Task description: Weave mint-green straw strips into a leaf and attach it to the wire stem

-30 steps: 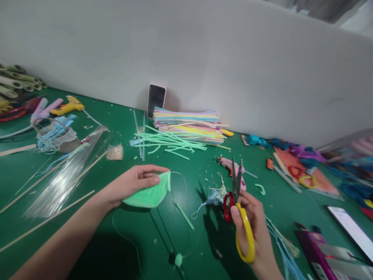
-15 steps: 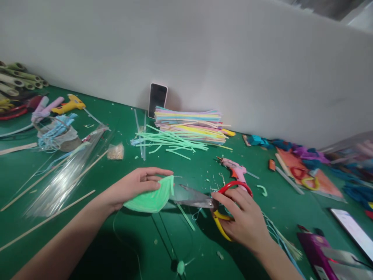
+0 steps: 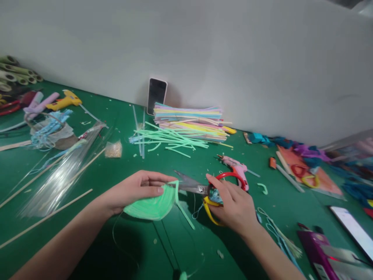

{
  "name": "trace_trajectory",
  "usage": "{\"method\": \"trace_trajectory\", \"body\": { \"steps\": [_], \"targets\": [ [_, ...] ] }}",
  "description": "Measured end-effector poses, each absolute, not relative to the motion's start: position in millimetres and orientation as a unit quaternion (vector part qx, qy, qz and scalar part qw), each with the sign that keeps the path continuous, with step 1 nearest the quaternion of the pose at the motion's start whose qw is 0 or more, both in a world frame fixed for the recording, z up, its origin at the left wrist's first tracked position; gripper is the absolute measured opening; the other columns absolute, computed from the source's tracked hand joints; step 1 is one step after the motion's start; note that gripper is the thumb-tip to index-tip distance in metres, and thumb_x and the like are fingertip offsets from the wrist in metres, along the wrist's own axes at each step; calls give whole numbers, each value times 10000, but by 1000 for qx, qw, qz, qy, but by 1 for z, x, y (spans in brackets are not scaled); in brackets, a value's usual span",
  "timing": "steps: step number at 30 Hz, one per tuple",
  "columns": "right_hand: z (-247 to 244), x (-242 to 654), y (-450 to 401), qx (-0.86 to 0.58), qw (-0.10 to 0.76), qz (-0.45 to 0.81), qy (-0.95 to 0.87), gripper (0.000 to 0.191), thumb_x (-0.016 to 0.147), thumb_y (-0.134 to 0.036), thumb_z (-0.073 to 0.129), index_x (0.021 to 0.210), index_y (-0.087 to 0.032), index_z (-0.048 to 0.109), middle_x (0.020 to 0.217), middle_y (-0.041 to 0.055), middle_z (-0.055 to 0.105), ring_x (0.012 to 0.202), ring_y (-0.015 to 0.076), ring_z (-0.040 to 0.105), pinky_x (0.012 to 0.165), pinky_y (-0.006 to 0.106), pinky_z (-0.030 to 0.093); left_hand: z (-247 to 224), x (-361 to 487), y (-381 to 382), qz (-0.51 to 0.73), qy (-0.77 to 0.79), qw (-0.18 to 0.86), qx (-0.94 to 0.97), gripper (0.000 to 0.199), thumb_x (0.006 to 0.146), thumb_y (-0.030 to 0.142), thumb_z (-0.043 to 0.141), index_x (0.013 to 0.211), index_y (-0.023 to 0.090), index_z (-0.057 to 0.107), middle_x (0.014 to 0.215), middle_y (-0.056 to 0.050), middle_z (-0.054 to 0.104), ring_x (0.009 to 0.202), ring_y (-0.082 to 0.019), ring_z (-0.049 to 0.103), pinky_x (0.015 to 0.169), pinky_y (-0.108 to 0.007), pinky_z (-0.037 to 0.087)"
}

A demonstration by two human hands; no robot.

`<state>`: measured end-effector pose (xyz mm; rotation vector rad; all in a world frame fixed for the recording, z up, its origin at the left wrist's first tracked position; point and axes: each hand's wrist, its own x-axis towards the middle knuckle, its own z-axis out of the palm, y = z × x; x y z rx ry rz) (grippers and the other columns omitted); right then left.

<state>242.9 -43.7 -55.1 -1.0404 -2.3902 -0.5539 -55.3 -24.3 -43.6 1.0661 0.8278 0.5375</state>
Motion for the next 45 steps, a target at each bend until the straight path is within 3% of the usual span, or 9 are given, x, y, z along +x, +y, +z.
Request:
{"method": "trace_trajectory", "body": {
  "steps": [5,8,18,26,34,37,40,42,45],
  "targets": [
    [-51,247,-44,-355,209,-227,-882,383,953,-299,532,1248,-56,553,837,96,690,670,190,599,641,299,458,-50,-57,-24,251,384,745,484,376,824,296,720,1194,239,691,1246,-78,701,1038,-192,667,880,-276,493],
    [-49,249,-44,-344,191,-239,-888,336,960,-259,525,1233,-69,565,834,80,688,659,175,589,632,287,442,-53,-57,-23,252,385,753,469,360,816,292,729,1170,231,700,1191,-85,727,959,-182,690,833,-275,510],
    [-38,246,-31,-314,138,-286,-895,189,923,-186,527,1017,-140,684,690,35,639,588,151,518,572,295,358,-57,-55,-20,257,406,769,422,402,755,261,776,1141,173,704,1230,-130,703,1003,-232,694,866,-329,520],
    [-27,242,-12,-236,96,-349,-902,131,878,-185,579,866,-152,705,597,29,603,591,168,479,580,326,281,-64,-52,-18,256,363,827,346,370,768,222,757,1129,152,712,1068,-119,756,803,-162,706,700,-229,515],
    [-24,243,-7,-225,95,-308,-920,255,915,-156,511,710,-173,662,500,7,536,512,153,450,560,318,271,-62,-50,-18,250,385,824,333,366,779,245,756,1134,169,714,954,-70,753,655,-106,663,594,-190,486],
    [-26,247,-9,-282,115,-284,-909,244,913,-194,509,711,-177,646,515,10,567,511,152,495,555,305,285,-58,-51,-18,249,389,818,342,344,766,244,766,1101,176,730,962,-63,757,676,-110,672,609,-186,496],
    [-31,253,-15,-414,114,-261,-865,223,898,-340,552,792,-168,646,566,32,634,510,170,567,515,293,273,-52,-54,-19,247,400,792,388,345,768,271,768,1100,186,734,967,-68,765,726,-129,682,637,-193,502],
    [-36,256,-23,-491,68,-225,-839,258,885,-407,572,829,-163,639,586,45,661,486,189,592,472,287,236,-47,-55,-21,243,405,776,419,326,756,282,778,1068,193,748,938,-63,771,744,-141,683,639,-199,504],
    [-39,260,-38,-536,-48,-106,-836,179,840,-343,644,870,-167,632,614,52,687,471,208,614,430,280,206,-41,-56,-23,239,410,752,458,271,729,292,797,984,203,777,868,-49,773,724,-148,673,610,-203,500]
  ]
}}
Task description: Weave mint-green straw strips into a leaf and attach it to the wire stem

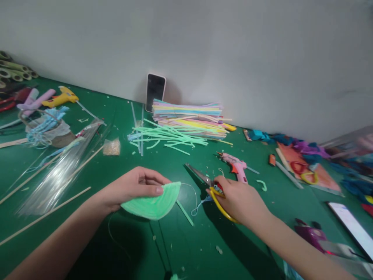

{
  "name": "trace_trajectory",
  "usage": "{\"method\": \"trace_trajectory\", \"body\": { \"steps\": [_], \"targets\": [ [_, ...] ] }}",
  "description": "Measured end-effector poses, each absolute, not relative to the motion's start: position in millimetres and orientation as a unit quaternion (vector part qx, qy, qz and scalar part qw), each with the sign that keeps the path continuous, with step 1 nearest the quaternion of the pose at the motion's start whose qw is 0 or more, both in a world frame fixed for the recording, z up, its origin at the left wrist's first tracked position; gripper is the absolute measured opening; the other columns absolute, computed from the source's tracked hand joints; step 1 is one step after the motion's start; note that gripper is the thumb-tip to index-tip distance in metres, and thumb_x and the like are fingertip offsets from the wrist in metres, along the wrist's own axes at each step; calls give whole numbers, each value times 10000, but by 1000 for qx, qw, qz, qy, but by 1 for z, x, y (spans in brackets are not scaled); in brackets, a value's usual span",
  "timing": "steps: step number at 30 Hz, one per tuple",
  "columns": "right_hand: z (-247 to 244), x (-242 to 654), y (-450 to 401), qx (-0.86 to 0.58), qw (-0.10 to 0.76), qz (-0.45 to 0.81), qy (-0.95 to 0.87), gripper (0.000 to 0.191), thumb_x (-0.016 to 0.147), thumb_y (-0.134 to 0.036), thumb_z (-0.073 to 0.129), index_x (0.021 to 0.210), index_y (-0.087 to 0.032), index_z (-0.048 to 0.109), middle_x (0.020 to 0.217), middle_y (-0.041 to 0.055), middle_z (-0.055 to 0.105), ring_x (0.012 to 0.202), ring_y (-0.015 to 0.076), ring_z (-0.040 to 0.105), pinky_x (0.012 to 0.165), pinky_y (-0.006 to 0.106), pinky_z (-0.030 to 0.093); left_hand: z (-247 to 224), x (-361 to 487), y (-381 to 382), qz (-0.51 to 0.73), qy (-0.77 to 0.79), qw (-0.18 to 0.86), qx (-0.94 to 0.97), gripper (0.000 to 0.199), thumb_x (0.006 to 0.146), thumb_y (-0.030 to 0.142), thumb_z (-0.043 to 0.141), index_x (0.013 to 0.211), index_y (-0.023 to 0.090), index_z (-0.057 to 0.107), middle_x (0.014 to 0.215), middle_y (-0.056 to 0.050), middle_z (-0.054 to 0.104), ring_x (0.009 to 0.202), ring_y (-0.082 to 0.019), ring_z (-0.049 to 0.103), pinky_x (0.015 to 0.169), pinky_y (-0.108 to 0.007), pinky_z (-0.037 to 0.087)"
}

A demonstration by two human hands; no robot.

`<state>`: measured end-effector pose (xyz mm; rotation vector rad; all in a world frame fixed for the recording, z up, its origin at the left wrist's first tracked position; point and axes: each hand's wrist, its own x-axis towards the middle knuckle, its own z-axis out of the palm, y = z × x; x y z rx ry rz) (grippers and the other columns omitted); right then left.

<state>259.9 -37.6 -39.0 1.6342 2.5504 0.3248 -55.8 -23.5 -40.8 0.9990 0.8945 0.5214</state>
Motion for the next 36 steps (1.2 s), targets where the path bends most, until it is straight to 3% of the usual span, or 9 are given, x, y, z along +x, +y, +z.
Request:
{"method": "trace_trajectory", "body": {
  "steps": [3,5,9,13,17,22,27,33,36],
  "targets": [
    [-27,259,-44,504,85,-28,859,189,789,-266,698,952,-180,657,646,50,702,476,207,623,413,273,259,-37,-54,-26,243,411,734,483,235,707,304,812,925,218,797,865,-41,776,728,-149,665,627,-211,504],
    [-10,252,-39,489,24,-117,864,131,860,-302,628,930,-208,687,653,44,702,506,192,634,432,273,333,-35,-52,-27,240,410,729,493,231,695,315,820,908,228,804,854,-36,778,717,-149,658,629,-218,505],
    [19,220,-16,478,-85,-417,768,268,950,-403,511,884,-216,692,800,37,742,705,170,695,576,256,504,-31,-50,-29,221,407,725,509,241,701,331,813,920,231,809,827,-34,783,701,-151,649,635,-228,504],
    [21,194,0,387,-46,-597,701,300,916,-456,556,902,-186,686,853,51,740,736,167,691,623,261,540,-31,-50,-29,210,409,722,517,283,722,337,797,985,232,797,898,-44,794,762,-173,670,710,-253,509],
    [18,189,0,400,-34,-549,734,262,910,-415,578,848,-181,677,781,33,721,675,146,652,572,240,489,-37,-50,-27,213,419,707,528,308,729,344,786,1014,228,787,925,-49,795,809,-199,687,757,-287,518],
    [15,183,-17,430,-39,-338,836,200,966,-262,491,823,-191,612,729,5,647,601,125,540,527,237,374,-41,-48,-26,216,439,705,513,302,708,346,801,982,221,792,931,-47,796,850,-207,696,808,-302,525],
    [-6,180,-29,369,-67,-162,913,160,955,-121,423,883,-146,564,829,80,628,722,182,555,633,301,421,-42,-48,-25,213,442,711,503,315,700,345,809,983,208,792,953,-58,796,870,-209,699,826,-304,523],
    [10,188,-14,380,-34,-289,878,264,997,-249,423,831,-191,620,746,0,654,671,134,573,611,250,415,-41,-47,-25,214,449,707,502,304,701,337,810,979,216,792,950,-50,797,874,-198,696,825,-288,514],
    [22,189,-6,365,-8,-340,867,192,949,-250,492,849,-208,650,707,-31,664,594,108,555,550,223,387,-42,-47,-24,213,448,706,506,309,697,344,813,977,215,792,933,-49,796,866,-199,694,820,-289,513]
  ]
}}
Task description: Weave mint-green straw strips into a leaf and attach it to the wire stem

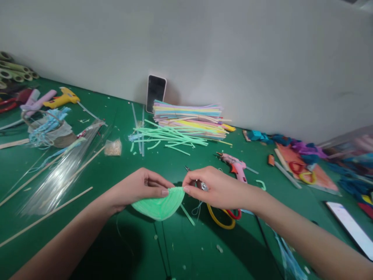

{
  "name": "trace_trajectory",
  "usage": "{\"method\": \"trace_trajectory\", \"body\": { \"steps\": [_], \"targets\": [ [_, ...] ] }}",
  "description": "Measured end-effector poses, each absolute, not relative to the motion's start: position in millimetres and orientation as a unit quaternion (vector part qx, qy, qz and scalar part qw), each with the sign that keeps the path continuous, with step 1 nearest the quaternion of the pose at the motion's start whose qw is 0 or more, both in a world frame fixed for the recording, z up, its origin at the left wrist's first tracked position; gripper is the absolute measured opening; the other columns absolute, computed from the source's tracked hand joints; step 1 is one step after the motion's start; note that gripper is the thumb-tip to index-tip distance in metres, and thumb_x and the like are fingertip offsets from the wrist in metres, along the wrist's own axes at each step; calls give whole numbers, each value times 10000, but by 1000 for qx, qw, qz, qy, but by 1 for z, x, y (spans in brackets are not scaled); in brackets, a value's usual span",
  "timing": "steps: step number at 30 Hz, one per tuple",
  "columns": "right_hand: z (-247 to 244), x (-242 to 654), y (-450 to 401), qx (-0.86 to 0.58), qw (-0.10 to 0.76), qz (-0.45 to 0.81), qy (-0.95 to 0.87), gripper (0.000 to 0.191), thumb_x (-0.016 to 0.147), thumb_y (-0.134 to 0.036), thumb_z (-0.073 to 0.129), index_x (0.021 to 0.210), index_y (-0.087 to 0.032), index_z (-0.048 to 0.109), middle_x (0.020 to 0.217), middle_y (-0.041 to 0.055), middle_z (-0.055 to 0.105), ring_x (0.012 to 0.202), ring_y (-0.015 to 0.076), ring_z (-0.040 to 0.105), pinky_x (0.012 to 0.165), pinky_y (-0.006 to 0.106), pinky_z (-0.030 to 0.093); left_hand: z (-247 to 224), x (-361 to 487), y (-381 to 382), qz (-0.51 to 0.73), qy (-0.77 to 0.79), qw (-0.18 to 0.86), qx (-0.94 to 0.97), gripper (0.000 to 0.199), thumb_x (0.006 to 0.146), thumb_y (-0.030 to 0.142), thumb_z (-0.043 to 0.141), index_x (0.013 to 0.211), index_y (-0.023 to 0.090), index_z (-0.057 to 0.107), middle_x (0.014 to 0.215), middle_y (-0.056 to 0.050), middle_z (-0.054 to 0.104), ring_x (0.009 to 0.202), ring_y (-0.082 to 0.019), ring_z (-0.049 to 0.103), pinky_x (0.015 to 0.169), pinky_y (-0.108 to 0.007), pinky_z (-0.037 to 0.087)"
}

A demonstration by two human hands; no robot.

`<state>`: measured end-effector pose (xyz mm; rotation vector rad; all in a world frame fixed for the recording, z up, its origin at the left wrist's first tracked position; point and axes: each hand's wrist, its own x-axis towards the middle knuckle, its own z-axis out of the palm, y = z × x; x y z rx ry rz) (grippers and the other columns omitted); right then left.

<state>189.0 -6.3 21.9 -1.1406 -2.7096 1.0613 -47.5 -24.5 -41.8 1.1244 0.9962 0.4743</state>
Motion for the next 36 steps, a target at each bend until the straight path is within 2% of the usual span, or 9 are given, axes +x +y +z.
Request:
{"method": "trace_trajectory", "body": {
  "steps": [5,9,16,21,25,27,29,32,36],
  "targets": [
    [18,190,-1,-357,34,377,-854,125,873,-188,546,787,-192,637,668,-34,631,588,102,531,573,219,405,-43,-48,-23,217,452,696,514,298,719,359,794,974,205,783,910,-46,785,839,-186,684,775,-264,516],
    [8,201,9,-395,77,418,-815,138,886,-253,551,813,-181,643,763,2,672,689,127,585,653,235,456,-38,-53,-21,216,463,692,510,305,814,448,681,924,174,758,854,-51,751,782,-191,673,680,-280,554],
    [-6,200,19,-397,81,475,-781,252,889,-412,584,868,-185,690,755,12,684,666,133,587,599,236,436,-41,-56,-17,214,489,666,521,310,790,442,699,881,147,733,749,-44,713,704,-176,646,621,-278,553],
    [-10,184,20,-421,117,490,-754,210,843,-358,656,764,-163,654,656,-7,631,611,126,583,570,234,416,-48,-55,-17,260,523,615,530,262,776,422,721,801,162,735,684,-12,709,662,-144,628,623,-236,490],
    [-12,180,23,-444,135,484,-742,203,867,-339,622,761,-170,659,641,-6,633,583,131,591,567,251,437,-45,-55,-17,278,522,644,485,274,735,403,767,864,163,739,763,-36,752,709,-174,670,638,-264,521],
    [-13,179,22,-438,150,442,-768,160,874,-334,622,892,-192,694,784,16,699,671,150,629,627,277,477,-43,-55,-17,281,528,648,472,279,706,380,797,871,162,740,775,-42,763,710,-172,679,650,-264,527],
    [-14,176,17,-416,203,342,-818,169,859,-311,662,1004,-235,702,1015,35,706,899,185,641,790,330,496,-42,-54,-17,287,537,640,468,273,700,373,805,858,160,744,759,-40,762,696,-162,675,643,-251,524],
    [-17,172,4,-397,288,178,-853,61,850,-293,694,892,-264,727,1163,31,649,1167,227,530,1007,417,398,-42,-54,-16,297,542,635,463,275,723,387,787,867,156,747,722,-32,749,663,-149,659,598,-232,515],
    [-27,166,-14,-446,311,79,-835,93,815,-366,732,804,-274,732,1206,31,631,1266,291,427,1039,501,327,-44,-55,-16,322,544,632,447,306,726,398,787,888,142,745,700,-29,727,644,-138,640,597,-230,524]
  ]
}}
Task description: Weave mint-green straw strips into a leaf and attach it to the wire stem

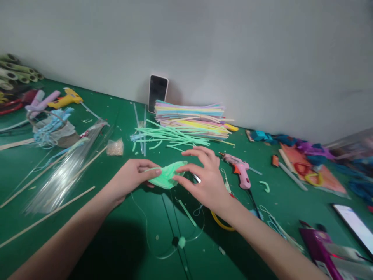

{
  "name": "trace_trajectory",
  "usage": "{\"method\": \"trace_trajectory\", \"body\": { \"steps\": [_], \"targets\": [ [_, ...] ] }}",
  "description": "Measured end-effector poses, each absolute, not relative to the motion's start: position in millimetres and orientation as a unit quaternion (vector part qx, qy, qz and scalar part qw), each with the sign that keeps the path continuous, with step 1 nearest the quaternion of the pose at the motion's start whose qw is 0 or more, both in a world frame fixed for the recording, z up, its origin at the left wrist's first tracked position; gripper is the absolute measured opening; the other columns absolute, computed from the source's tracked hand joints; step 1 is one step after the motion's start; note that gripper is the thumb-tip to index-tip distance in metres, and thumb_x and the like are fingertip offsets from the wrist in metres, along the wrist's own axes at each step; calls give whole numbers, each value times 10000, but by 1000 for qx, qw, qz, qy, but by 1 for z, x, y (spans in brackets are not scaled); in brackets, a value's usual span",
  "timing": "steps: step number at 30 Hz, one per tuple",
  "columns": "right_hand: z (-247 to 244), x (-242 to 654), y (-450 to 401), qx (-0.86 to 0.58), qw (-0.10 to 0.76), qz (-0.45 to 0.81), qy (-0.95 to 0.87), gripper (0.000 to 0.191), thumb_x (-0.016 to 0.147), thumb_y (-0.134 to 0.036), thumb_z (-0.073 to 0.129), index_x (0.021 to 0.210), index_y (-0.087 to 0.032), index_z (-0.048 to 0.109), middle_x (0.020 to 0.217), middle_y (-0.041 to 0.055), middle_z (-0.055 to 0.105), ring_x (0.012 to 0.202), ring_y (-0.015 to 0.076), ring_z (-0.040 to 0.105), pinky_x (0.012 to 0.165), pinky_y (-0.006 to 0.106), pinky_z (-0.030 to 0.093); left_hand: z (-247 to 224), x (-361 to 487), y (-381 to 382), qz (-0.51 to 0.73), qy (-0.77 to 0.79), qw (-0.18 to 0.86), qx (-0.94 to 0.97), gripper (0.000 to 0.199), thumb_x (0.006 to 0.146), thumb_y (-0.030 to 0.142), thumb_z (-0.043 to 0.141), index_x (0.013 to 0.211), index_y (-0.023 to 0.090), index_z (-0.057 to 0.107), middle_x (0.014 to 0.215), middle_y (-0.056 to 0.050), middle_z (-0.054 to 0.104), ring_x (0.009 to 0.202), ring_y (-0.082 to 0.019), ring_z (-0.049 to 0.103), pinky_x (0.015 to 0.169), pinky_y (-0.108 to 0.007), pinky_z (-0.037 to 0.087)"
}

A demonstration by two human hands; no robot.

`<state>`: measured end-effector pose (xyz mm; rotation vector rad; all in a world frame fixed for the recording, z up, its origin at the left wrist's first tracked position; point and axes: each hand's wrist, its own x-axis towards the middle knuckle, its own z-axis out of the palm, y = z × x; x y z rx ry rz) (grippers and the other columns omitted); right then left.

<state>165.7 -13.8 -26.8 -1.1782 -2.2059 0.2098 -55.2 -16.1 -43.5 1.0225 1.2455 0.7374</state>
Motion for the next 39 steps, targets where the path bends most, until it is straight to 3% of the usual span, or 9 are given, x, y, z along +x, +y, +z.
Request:
{"method": "trace_trajectory", "body": {
  "steps": [10,15,17,20,24,27,29,32,39],
  "targets": [
    [-38,154,-28,-462,287,24,-839,109,946,-210,532,883,-211,621,1216,61,631,1312,299,370,1002,494,315,-44,-54,-15,346,541,644,417,322,743,383,781,937,129,749,792,-55,730,697,-145,644,607,-238,552],
    [-21,186,-20,-509,360,29,-781,195,967,-218,444,799,-210,544,1051,79,651,1216,284,446,1006,517,336,-37,-60,-16,352,511,670,407,358,732,336,798,1028,146,729,917,-69,751,756,-149,667,660,-240,557],
    [-18,202,-17,-545,383,100,-739,161,895,-311,597,782,-223,524,1061,62,644,1146,274,515,975,497,390,-34,-61,-16,357,489,677,419,407,696,286,827,1068,165,716,1000,-67,750,822,-160,676,723,-253,559],
    [-21,214,-18,-552,414,375,-619,408,781,-366,733,1108,-254,516,1263,91,586,1044,236,625,835,408,515,-33,-59,-17,357,471,674,444,506,651,244,851,1126,184,686,1052,-65,751,922,-190,683,835,-290,544],
    [-29,204,-30,-477,307,660,-493,399,852,-430,669,1167,-204,578,1080,115,723,905,198,708,760,328,543,-36,-53,-20,341,498,638,478,549,675,275,825,1187,185,647,914,-55,760,795,-189,687,724,-295,538],
    [-36,190,-35,-471,297,687,-467,328,777,-390,763,997,-167,665,939,98,762,836,183,725,711,280,543,-39,-48,-22,335,523,600,503,518,702,279,801,1188,193,644,758,-4,714,626,-136,615,599,-251,481],
    [-39,184,-36,-475,318,691,-442,288,740,-372,796,903,-162,686,874,79,765,794,174,730,701,272,554,-40,-45,-23,340,522,601,501,501,707,280,796,1176,192,646,801,-9,713,653,-134,611,623,-253,480],
    [-42,181,-35,-481,347,697,-404,309,696,-359,828,904,-175,692,843,55,765,783,179,737,714,285,575,-40,-43,-23,323,507,631,490,543,689,299,807,1188,177,632,897,-43,723,743,-166,639,685,-284,499],
    [-38,178,-36,-488,362,674,-420,289,686,-356,831,855,-174,683,772,36,755,747,175,729,704,288,586,-38,-41,-26,285,516,639,494,519,661,286,821,1138,189,641,844,-16,723,707,-164,644,673,-284,505]
  ]
}}
